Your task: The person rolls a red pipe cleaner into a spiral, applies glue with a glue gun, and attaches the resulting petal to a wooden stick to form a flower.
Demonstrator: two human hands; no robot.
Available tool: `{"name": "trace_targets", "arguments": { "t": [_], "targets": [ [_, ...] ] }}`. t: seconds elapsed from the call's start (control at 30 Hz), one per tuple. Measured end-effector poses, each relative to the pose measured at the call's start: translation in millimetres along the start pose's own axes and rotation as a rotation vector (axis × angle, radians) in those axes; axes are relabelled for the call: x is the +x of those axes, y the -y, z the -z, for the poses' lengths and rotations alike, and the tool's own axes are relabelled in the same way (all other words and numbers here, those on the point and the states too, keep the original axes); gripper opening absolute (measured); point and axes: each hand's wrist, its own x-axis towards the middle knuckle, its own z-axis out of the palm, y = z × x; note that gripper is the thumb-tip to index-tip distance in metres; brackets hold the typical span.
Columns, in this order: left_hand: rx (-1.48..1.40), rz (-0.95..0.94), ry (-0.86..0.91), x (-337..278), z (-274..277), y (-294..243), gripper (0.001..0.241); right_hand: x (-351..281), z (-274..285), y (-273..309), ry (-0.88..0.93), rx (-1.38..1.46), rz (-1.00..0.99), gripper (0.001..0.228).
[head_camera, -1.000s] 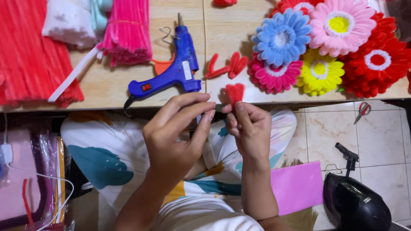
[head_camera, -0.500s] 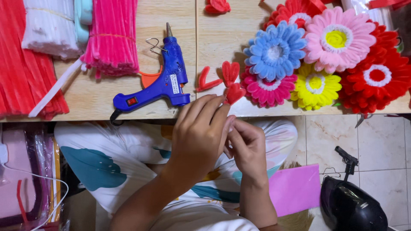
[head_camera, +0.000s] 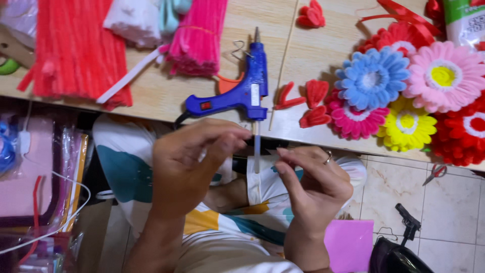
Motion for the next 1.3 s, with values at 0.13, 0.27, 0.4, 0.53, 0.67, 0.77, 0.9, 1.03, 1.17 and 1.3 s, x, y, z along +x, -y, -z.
{"name": "trace_targets", "arguments": {
  "t": [0.13, 0.27, 0.4, 0.53, 0.67, 0.77, 0.9, 1.03, 1.17, 1.3],
  "targets": [
    [-0.236, 0.047, 0.153, -15, 18, 8, 0.042, 5, -33, 19, 0.035, -0.001, 0.099, 0.025],
    [-0.365, 0.106, 0.273, -23, 42, 7, 0.06, 3, -56, 32, -0.002, -0.048, 0.136, 0.026],
    [-0.609, 0.176, 0.304, -28, 64, 17, 0.072, 0, -74, 44, 0.042, 0.01, 0.115, 0.015],
    [-0.555, 0.195, 0.281, -28, 85, 10, 0.075, 3, -94, 60, 0.062, -0.118, 0.256, 0.008],
    [-0.449, 0.111, 0.318, -25, 105, 5, 0.075, 6, -109, 64, 0.097, -0.363, 0.462, 0.008],
    [-0.39, 0.072, 0.334, -25, 116, 0, 0.071, 6, -119, 60, 0.115, -0.438, 0.48, 0.009],
    [-0.387, 0.038, 0.356, -22, 129, 2, 0.066, 11, -130, 61, 0.132, -0.416, 0.483, 0.012],
    [-0.402, 0.086, 0.381, -12, 144, 1, 0.069, 15, -141, 61, 0.117, -0.285, 0.424, 0.012],
    [-0.367, 0.107, 0.381, -7, 152, 2, 0.063, 15, -149, 67, 0.086, -0.125, 0.268, 0.02],
    [-0.059, 0.018, 0.307, -4, 155, 0, 0.038, 13, -156, 68, 0.072, -0.067, 0.152, 0.02]
  ]
}}
